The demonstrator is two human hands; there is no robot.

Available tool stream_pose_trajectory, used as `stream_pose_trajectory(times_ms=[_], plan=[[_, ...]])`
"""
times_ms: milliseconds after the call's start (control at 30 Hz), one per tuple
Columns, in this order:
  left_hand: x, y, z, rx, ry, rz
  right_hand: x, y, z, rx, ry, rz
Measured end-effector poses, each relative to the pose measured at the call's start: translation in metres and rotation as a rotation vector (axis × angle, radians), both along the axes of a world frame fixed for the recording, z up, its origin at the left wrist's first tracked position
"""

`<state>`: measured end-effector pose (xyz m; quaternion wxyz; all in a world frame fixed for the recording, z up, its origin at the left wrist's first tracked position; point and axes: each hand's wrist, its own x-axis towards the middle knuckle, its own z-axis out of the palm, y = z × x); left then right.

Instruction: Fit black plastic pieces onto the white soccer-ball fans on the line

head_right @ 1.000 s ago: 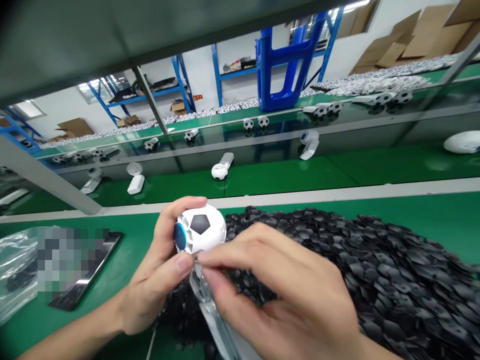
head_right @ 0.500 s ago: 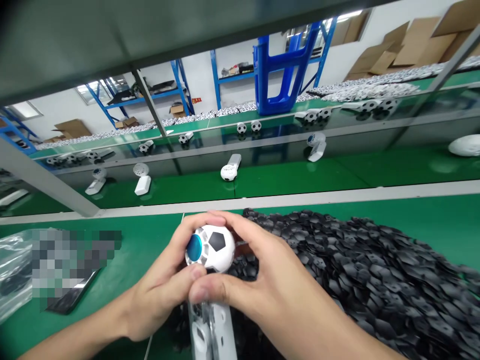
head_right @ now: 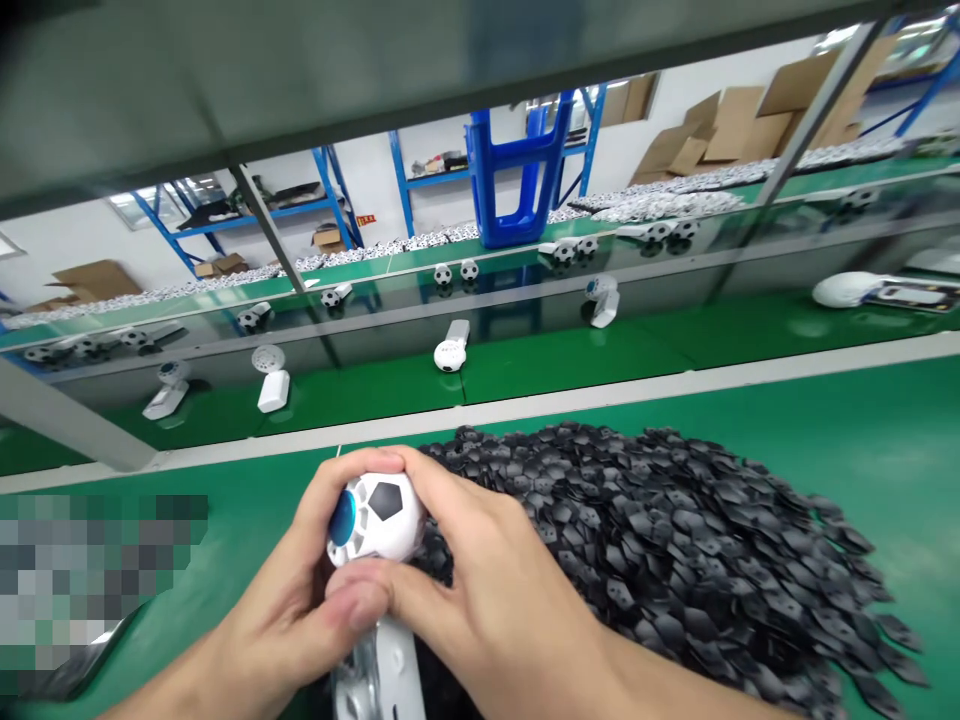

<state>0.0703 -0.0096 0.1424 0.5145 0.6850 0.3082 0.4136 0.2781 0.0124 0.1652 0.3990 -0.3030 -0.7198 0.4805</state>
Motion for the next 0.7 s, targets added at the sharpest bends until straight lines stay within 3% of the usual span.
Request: stream_pose_trajectory(times_ms=[167,267,400,467,533,600,700], plan=[[0.002,0.002,-0.002,0.082,0.048,0.087,-0.003,0.002,0.001,-0.043,-0.02,0.03],[0.001,-0.004,0.005,0.118,0.052,0.167,-0.001,0.008,0.0,0.038,-0.023,0.045],[-0.006,0.008,0.021,0.42,0.206,0.47,0.009,0.022,-0.007,0.207,-0.18,-0.067],[-0.013,0.036,0.025,0.621,0.305,0.633,0.015,0.028,-0.015,0.294,-0.402,-0.118],[-0.023,0.077,0.022,0.687,0.386,0.681,0.018,0.033,-0.025,0.406,-0.66,-0.116],[-0.036,0.121,0.012,0.684,0.542,0.673,0.017,0.033,-0.038,0.505,-0.819,-0.085],[-0.049,0.167,-0.014,0.583,0.812,0.591,0.013,0.025,-0.058,0.59,-0.853,-0.043]])
